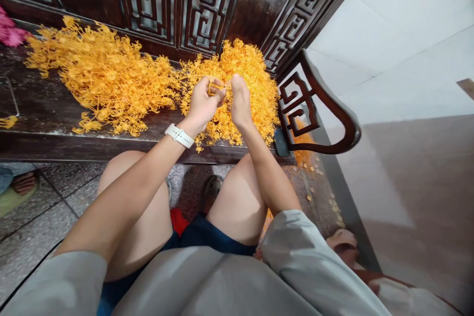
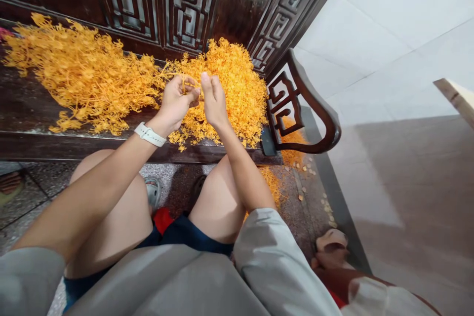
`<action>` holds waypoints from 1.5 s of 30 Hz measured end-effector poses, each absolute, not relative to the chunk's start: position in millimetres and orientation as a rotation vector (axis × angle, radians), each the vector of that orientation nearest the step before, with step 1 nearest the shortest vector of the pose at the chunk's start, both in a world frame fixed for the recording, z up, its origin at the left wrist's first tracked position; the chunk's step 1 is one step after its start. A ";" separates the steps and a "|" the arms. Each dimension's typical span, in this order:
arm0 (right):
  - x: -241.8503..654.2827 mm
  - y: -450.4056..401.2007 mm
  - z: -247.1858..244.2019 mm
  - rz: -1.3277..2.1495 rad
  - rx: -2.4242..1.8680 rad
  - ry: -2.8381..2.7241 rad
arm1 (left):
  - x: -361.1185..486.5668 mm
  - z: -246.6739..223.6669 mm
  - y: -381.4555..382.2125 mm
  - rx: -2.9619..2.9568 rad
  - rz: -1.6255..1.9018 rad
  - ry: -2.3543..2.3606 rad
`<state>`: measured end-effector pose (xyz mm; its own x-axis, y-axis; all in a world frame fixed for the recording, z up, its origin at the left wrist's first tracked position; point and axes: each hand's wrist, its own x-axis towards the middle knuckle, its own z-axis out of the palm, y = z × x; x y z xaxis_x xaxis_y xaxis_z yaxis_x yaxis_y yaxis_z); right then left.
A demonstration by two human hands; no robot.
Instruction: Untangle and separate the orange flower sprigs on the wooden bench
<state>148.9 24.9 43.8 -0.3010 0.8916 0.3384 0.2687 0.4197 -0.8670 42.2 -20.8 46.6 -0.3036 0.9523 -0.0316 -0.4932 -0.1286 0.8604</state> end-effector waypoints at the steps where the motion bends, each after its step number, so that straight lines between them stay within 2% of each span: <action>1: 149.2 23.6 44.9 0.859 -0.997 -1.781 | 42.5 47.1 -21.1 0.693 1.674 0.970; 9: 143.6 27.8 50.5 0.773 -0.957 -1.653 | 44.4 55.0 -22.1 0.568 1.619 0.747; 15: 143.8 24.6 54.5 0.683 -1.052 -1.705 | 53.4 53.3 -20.6 0.640 1.771 0.797; 22: 143.2 32.2 58.1 1.138 -0.976 -1.742 | 53.6 52.1 -15.3 0.550 1.733 0.819; 30: 137.9 14.4 70.5 1.640 -0.844 -1.360 | 20.5 78.2 -24.3 0.459 1.376 0.595; 36: 152.2 15.5 72.7 2.079 -0.475 -1.238 | -2.4 93.5 -38.6 0.382 1.165 0.499; 41: 154.9 35.3 59.9 2.402 0.210 -1.079 | 13.9 96.5 -47.0 0.297 1.266 0.432; 45: 155.1 27.3 64.4 2.453 0.443 -1.119 | 21.1 98.5 -49.2 0.265 1.470 0.407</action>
<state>155.1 27.3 64.4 -0.8670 0.2299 0.4420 -0.4845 -0.5958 -0.6405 21.1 -49.2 98.5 0.0513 0.9933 -0.1039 -0.9051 0.0903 0.4155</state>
